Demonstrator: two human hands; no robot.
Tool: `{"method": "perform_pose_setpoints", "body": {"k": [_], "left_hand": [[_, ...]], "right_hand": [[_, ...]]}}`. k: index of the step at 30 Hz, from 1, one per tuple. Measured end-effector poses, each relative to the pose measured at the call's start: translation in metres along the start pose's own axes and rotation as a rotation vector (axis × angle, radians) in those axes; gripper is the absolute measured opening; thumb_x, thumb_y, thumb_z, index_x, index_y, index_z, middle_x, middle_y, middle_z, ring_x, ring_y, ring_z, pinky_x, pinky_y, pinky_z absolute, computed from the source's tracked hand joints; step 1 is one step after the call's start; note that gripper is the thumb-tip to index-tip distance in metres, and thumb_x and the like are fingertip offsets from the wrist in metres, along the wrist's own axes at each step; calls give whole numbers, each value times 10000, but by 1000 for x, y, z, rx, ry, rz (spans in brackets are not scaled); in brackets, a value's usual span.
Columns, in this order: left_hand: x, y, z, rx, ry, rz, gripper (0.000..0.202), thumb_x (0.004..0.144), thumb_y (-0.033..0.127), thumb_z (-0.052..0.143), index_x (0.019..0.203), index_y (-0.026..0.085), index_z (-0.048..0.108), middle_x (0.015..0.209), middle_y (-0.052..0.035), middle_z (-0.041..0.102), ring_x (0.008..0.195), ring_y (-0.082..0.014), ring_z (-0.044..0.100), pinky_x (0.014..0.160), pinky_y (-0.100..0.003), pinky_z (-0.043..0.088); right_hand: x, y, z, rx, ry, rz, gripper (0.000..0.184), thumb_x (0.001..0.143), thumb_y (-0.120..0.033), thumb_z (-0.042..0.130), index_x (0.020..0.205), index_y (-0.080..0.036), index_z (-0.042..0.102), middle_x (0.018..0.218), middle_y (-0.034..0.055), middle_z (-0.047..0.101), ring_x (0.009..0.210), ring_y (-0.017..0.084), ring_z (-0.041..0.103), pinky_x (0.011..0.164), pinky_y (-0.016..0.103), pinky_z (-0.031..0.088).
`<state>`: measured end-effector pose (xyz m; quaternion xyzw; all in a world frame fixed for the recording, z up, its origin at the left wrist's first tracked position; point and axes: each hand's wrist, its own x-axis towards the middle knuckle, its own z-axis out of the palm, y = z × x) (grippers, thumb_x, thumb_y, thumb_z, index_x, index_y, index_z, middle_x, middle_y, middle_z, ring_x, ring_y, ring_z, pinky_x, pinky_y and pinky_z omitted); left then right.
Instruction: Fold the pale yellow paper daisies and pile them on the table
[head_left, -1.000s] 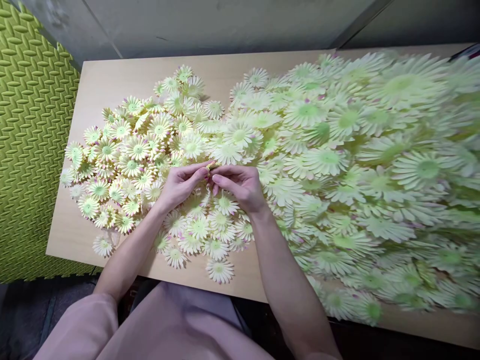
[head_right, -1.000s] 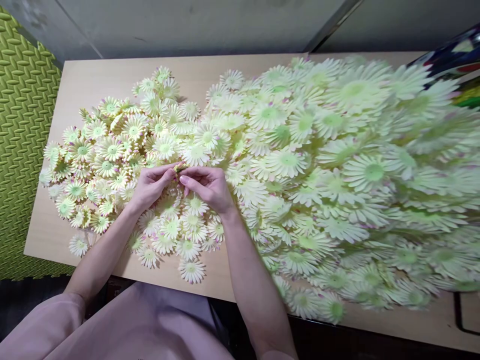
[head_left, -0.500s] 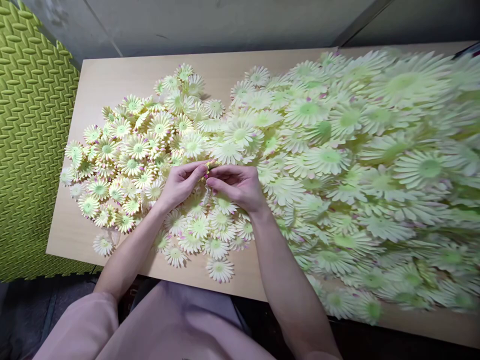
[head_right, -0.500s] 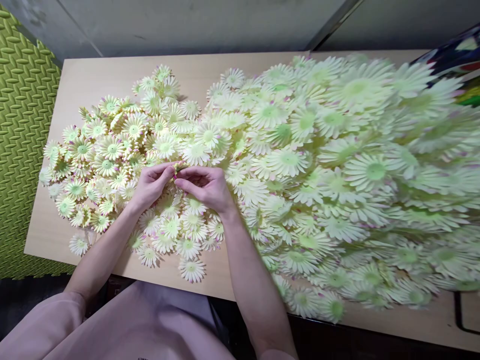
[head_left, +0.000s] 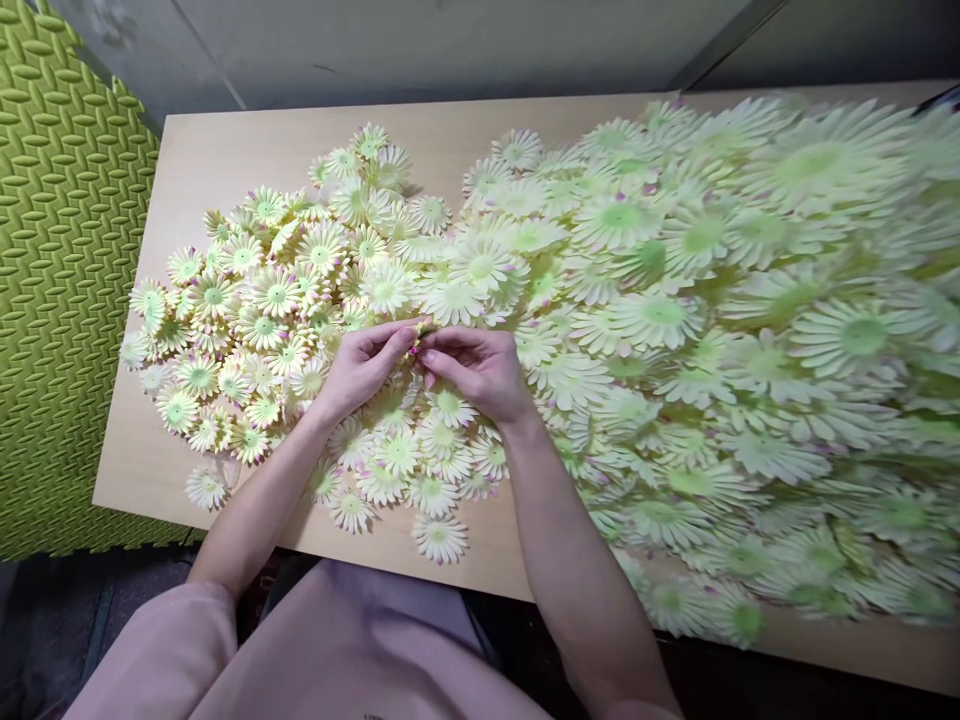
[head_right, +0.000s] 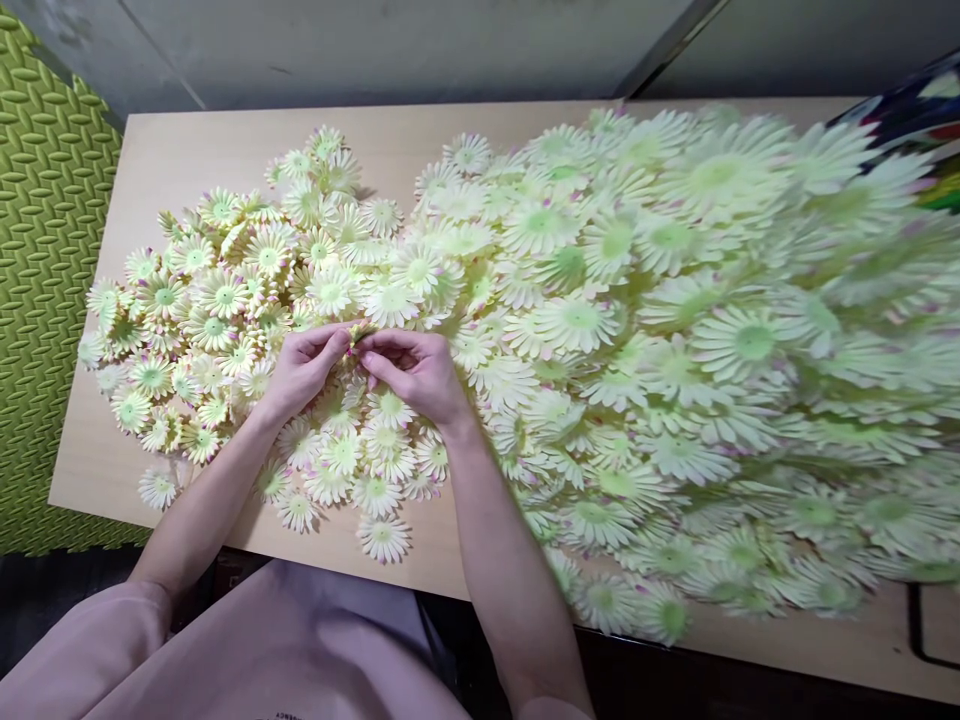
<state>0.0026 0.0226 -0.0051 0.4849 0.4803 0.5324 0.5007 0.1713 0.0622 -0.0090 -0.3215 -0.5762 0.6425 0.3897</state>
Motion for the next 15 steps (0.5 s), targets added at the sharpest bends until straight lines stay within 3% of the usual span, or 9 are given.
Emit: {"method": "perform_pose_setpoints", "body": {"k": [4, 8, 12, 15], "left_hand": [[0, 0, -2, -19, -45, -8, 343, 884, 470, 626, 1134, 268, 746, 1122, -65, 766, 1035, -191, 692, 911, -319, 525], [0, -3, -1, -92, -23, -33, 371, 802, 424, 740, 1139, 268, 743, 1155, -78, 755, 1028, -196, 701, 904, -328, 535], [-1, -4, 1, -54, 61, -28, 294, 806, 408, 738, 1046, 243, 780, 1038, -71, 786, 930, -186, 718, 857, -324, 551], [-1, -2, 1, -11, 59, 4, 262, 827, 420, 711, 998, 240, 795, 982, -55, 794, 868, -176, 718, 813, -310, 557]], "right_hand": [[3, -2, 1, 27, 41, -2, 45, 791, -212, 744, 823, -186, 760, 605, -22, 689, 468, 107, 623, 460, 212, 523], [3, -3, 3, 102, 93, 7, 70, 779, -245, 759, 830, -197, 766, 646, -19, 708, 466, 109, 623, 460, 226, 539], [2, -3, 1, 79, 56, -6, 108, 766, -251, 779, 866, -210, 780, 661, -9, 725, 490, 121, 642, 475, 239, 550], [2, -3, 0, 92, 12, -24, 119, 787, -245, 766, 900, -217, 788, 678, 2, 738, 500, 123, 654, 479, 239, 547]]}}
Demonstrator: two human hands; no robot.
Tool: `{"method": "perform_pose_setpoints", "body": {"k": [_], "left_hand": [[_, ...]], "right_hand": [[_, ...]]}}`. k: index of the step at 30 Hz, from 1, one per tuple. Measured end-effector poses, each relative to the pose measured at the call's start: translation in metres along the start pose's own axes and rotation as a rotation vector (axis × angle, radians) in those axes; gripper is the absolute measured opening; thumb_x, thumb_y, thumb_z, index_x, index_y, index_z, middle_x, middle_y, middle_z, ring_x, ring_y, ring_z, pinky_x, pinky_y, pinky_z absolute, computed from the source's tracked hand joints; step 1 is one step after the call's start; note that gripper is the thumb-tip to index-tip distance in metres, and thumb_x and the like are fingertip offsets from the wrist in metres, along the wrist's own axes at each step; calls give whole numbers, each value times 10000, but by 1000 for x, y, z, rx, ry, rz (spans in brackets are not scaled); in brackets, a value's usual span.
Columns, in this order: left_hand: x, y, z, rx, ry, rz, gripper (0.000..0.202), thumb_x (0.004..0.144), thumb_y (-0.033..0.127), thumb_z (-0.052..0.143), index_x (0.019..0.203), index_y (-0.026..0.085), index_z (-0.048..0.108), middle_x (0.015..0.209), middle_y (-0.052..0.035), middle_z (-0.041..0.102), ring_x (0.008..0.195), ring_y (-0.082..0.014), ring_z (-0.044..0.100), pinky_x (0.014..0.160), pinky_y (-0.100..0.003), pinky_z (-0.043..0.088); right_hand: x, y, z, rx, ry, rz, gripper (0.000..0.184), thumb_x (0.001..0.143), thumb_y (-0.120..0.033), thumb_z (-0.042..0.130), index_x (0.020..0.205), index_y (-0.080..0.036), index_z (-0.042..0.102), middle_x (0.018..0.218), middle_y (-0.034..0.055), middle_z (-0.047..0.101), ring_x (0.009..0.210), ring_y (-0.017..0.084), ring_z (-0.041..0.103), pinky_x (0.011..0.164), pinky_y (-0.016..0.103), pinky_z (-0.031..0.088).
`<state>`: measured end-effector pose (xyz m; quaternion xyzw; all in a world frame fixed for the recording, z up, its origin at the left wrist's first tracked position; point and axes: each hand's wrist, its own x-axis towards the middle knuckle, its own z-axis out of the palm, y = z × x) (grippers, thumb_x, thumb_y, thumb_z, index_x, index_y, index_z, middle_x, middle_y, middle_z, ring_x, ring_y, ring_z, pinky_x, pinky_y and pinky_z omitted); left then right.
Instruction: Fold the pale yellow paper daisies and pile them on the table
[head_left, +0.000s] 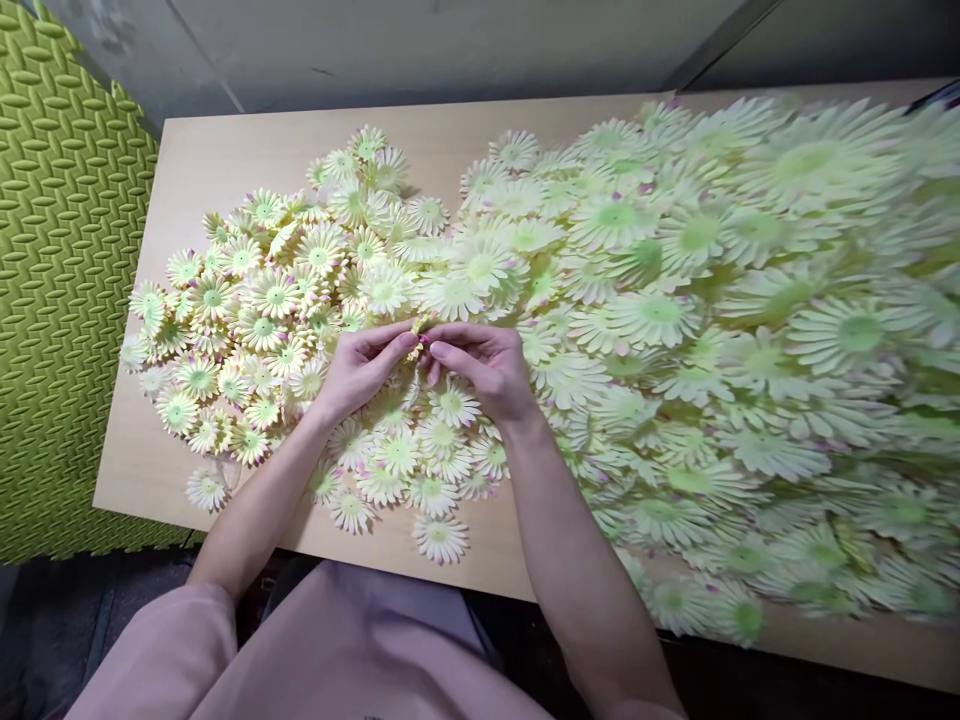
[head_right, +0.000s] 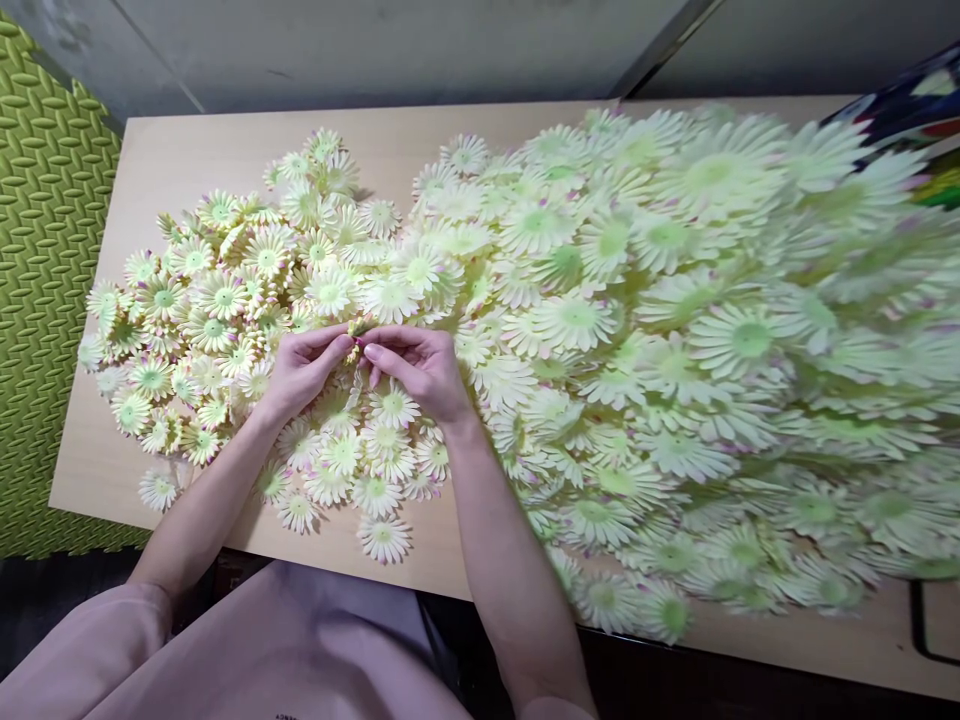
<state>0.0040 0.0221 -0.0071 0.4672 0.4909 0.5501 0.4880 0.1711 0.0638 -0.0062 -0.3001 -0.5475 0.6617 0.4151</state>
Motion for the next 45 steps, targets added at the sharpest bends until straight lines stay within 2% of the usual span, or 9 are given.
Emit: {"method": "perform_pose_setpoints", "body": {"k": [16, 33, 38, 45], "left_hand": [[1, 2, -2, 44, -13, 7, 265, 828, 447, 701, 932, 227, 806, 905, -56, 791, 857, -180, 709, 807, -315, 559], [0, 0, -1, 29, -15, -10, 264, 825, 456, 699, 943, 246, 805, 937, -42, 789, 871, -183, 701, 817, -320, 546], [0, 1, -1, 27, -11, -20, 257, 828, 442, 701, 951, 241, 804, 959, -52, 788, 911, -196, 702, 845, -330, 540], [1, -1, 0, 18, -6, -5, 293, 809, 483, 709, 943, 240, 804, 943, -41, 792, 851, -172, 697, 806, -308, 551]], "right_hand": [[0, -3, 2, -29, 15, -18, 87, 825, -267, 751, 869, -205, 793, 655, 6, 733, 488, 110, 646, 481, 226, 540], [0, -3, 2, -53, 38, 19, 140, 797, -325, 773, 852, -198, 785, 650, 8, 729, 479, 116, 635, 461, 237, 536], [0, -3, 3, -28, 21, 3, 105, 808, -292, 767, 863, -205, 789, 650, 5, 731, 486, 113, 639, 467, 228, 537], [0, -3, 2, -41, 26, 10, 120, 816, -302, 757, 867, -198, 788, 664, 8, 732, 481, 111, 635, 461, 229, 538]]}}
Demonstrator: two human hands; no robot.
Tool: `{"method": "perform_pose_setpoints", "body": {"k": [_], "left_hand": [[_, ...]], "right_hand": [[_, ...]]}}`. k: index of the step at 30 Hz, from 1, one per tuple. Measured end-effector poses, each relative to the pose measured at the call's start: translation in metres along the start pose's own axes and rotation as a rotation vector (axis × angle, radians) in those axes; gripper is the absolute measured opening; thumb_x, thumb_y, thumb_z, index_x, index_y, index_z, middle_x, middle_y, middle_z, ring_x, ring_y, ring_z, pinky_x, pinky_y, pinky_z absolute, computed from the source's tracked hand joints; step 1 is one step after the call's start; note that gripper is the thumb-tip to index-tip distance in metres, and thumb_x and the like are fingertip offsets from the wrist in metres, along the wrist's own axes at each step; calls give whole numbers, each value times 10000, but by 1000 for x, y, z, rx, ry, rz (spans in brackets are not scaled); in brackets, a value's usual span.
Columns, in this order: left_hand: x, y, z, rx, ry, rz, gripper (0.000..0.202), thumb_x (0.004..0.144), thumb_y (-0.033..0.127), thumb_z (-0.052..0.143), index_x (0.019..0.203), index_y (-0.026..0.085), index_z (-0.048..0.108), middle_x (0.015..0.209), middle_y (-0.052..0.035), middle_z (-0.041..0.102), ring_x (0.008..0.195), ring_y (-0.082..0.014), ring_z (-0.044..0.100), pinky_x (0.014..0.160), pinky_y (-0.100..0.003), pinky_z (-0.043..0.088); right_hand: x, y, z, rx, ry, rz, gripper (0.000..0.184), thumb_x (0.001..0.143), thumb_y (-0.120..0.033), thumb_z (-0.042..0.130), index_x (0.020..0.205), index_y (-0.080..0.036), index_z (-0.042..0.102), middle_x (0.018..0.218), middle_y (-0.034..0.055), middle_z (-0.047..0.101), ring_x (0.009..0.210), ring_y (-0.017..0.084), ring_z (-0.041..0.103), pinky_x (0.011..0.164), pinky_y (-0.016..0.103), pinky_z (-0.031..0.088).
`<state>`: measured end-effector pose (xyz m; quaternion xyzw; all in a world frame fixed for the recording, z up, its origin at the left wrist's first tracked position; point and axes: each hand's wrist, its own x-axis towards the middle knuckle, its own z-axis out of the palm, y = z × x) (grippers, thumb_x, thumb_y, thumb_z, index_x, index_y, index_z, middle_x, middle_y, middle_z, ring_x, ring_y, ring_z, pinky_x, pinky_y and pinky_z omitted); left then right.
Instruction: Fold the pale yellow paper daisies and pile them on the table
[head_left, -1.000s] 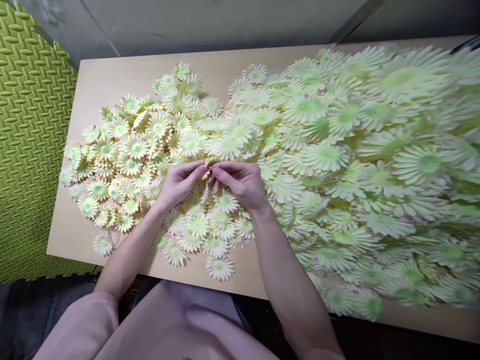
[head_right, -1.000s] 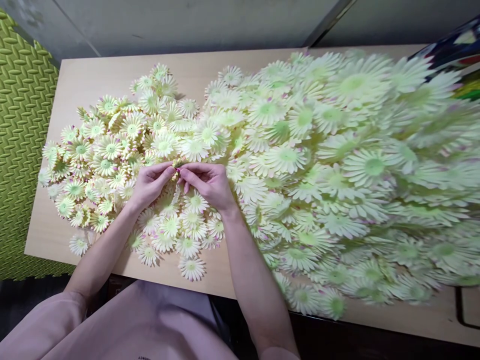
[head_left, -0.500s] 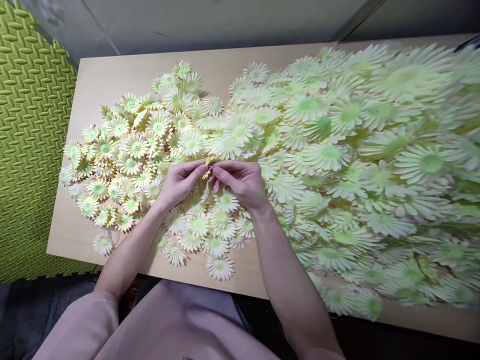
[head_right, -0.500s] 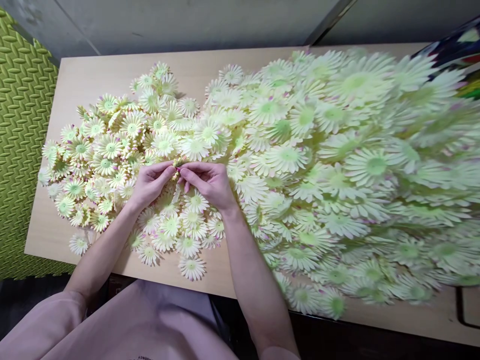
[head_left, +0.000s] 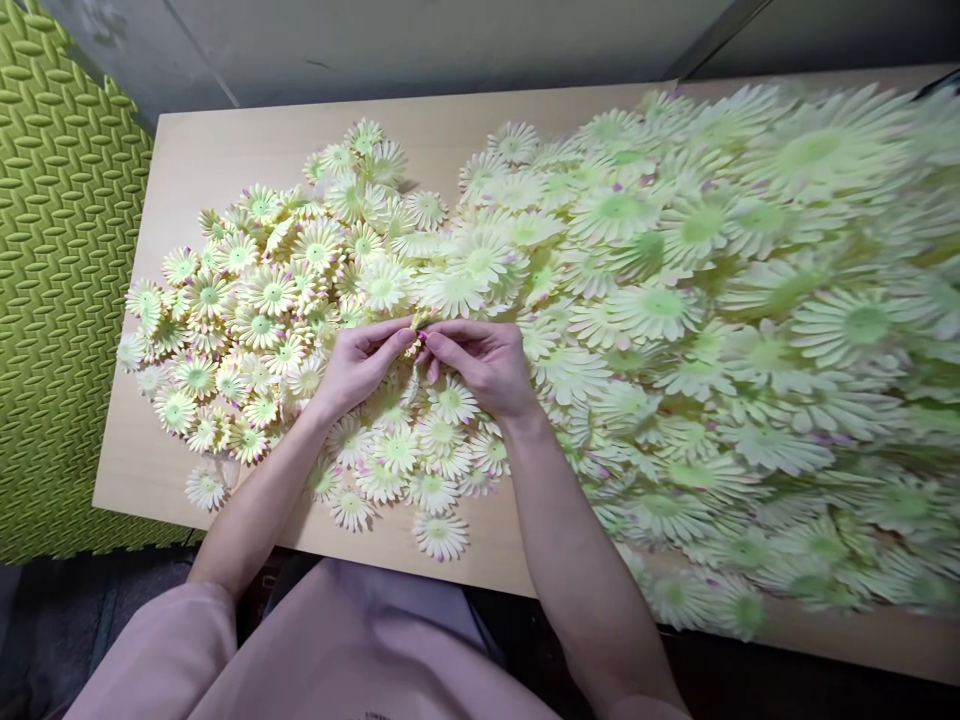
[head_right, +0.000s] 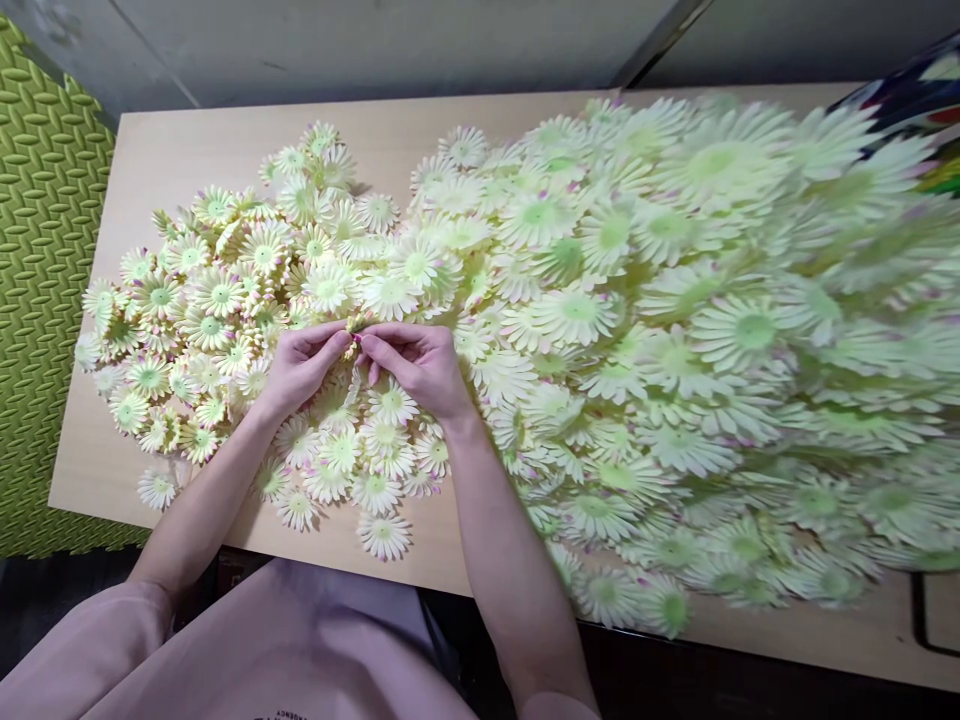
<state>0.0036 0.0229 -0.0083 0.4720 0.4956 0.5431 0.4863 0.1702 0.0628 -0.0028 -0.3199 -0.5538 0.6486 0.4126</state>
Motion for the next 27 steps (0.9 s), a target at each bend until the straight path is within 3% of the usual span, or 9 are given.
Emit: {"method": "perform_pose_setpoints", "body": {"k": [27], "left_hand": [[1, 0, -1, 6, -11, -3, 284, 808, 461, 717, 973, 244, 800, 957, -46, 793, 884, -188, 706, 822, -322, 565]], "right_hand": [[0, -1, 0, -6, 10, 13, 149, 802, -328, 762, 861, -193, 785, 661, 13, 732, 476, 119, 635, 461, 241, 539]]}}
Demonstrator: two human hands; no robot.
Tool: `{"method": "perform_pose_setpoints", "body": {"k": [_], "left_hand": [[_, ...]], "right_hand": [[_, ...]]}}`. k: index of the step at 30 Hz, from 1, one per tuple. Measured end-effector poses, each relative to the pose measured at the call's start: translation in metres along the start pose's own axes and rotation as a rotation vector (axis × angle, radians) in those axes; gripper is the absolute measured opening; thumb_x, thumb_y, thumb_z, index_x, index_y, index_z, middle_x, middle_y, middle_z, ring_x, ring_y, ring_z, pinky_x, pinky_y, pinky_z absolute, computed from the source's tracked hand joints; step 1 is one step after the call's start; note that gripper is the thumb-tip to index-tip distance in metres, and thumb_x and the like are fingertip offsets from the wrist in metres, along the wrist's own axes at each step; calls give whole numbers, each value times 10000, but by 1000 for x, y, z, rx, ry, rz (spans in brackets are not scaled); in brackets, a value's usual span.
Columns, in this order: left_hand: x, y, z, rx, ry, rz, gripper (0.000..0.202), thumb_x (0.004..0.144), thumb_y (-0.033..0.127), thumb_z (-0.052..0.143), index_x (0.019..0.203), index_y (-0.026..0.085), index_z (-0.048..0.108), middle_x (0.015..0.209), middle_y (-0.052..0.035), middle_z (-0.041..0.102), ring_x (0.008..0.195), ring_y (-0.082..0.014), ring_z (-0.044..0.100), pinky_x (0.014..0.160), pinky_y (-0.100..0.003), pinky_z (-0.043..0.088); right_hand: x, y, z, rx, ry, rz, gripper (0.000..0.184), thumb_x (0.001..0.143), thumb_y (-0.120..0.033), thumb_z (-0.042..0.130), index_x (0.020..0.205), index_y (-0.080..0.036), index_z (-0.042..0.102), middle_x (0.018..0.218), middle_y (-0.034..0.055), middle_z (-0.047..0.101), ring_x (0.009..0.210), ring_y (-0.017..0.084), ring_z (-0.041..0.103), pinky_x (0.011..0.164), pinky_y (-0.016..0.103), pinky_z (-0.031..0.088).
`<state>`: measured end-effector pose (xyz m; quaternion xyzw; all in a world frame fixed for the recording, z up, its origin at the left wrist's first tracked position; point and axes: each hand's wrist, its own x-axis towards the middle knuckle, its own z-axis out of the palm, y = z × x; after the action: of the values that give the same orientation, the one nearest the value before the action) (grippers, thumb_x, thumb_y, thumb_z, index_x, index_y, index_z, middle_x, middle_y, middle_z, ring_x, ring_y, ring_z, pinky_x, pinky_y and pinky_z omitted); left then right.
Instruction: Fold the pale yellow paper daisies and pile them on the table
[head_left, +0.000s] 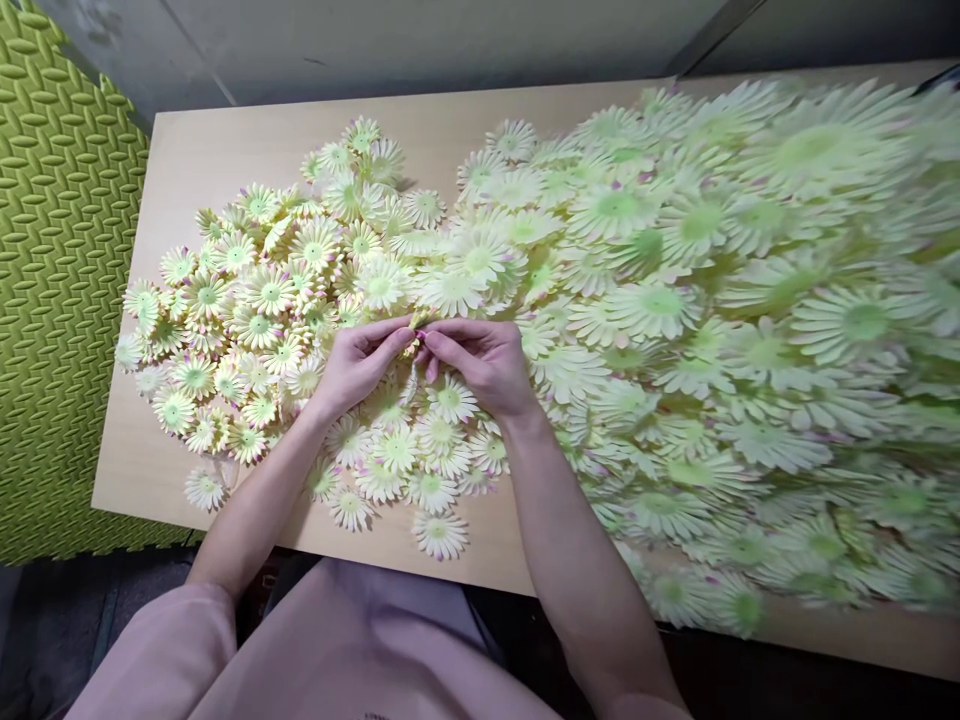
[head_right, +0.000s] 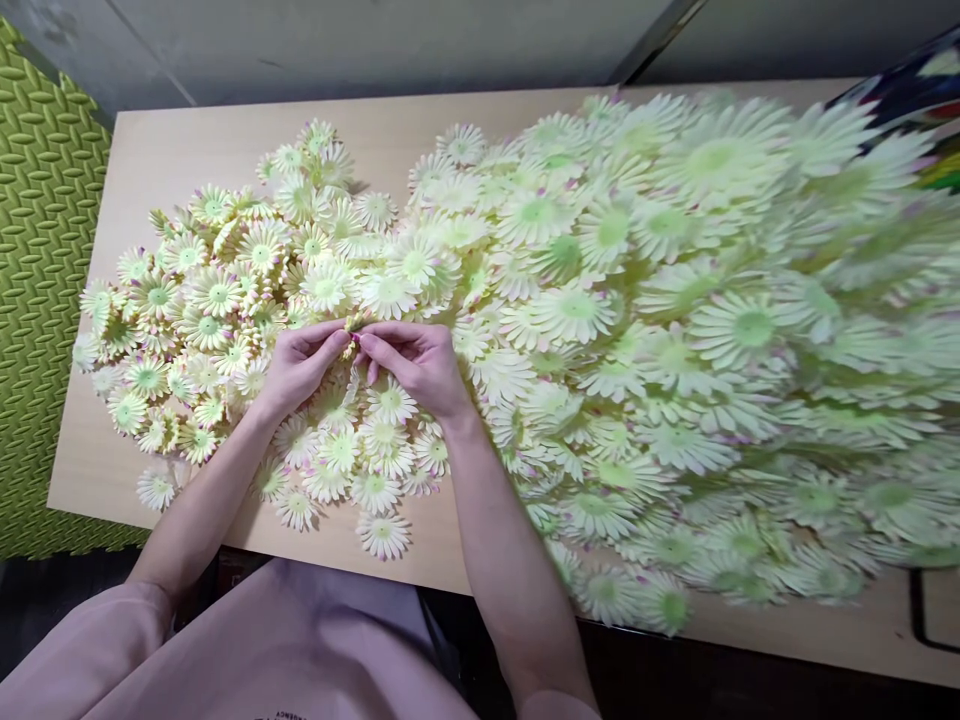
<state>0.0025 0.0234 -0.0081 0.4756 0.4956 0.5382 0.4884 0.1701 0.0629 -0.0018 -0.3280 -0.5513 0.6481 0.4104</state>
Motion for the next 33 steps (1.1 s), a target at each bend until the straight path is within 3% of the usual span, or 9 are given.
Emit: {"method": "perform_pose_setpoints", "body": {"k": [33], "left_hand": [[1, -5, -1, 16, -2, 31, 275, 835, 421, 702, 1014, 231, 791, 1003, -63, 791, 908, -198, 723, 848, -335, 563]], "right_hand": [[0, 1, -1, -2, -1, -36, 89, 812, -284, 750, 846, -214, 794, 660, -2, 734, 466, 112, 629, 443, 231, 525]]}}
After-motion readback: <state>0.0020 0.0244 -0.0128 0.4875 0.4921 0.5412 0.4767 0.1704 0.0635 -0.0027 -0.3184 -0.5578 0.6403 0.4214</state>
